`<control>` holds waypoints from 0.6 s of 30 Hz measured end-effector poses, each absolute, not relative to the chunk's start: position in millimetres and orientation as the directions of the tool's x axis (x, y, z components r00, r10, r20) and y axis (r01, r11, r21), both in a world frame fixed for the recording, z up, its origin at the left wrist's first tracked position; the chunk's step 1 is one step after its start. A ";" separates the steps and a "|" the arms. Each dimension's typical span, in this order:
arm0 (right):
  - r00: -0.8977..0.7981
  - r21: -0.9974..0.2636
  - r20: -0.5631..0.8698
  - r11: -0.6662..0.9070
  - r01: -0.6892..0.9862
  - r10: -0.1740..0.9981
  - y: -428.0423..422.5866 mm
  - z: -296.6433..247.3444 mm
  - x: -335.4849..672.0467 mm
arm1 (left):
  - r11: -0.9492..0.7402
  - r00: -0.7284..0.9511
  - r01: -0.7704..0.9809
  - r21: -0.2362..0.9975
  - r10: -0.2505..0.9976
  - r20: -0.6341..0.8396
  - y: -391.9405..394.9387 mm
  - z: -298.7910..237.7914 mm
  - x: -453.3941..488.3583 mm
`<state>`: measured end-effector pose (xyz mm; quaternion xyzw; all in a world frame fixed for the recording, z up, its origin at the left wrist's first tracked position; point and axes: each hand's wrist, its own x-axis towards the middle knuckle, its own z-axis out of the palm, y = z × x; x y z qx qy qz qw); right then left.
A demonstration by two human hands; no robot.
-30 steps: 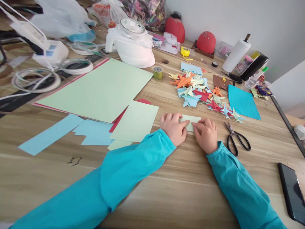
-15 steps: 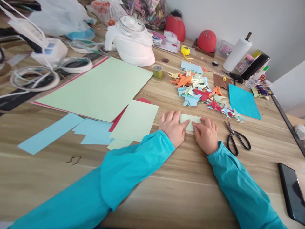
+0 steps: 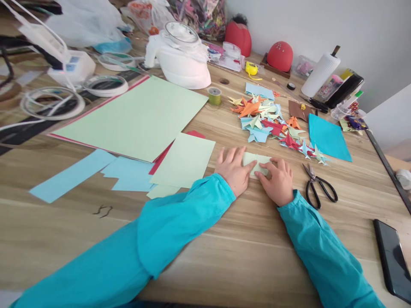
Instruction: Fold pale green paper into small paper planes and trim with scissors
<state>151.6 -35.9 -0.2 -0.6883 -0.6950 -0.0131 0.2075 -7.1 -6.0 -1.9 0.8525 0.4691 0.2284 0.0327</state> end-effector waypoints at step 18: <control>0.058 -0.379 0.128 -0.005 0.925 0.990 -34.2 5.9 159.8 | -0.497 0.415 0.821 0.281 0.857 0.306 -3.8 -5.7 -7.3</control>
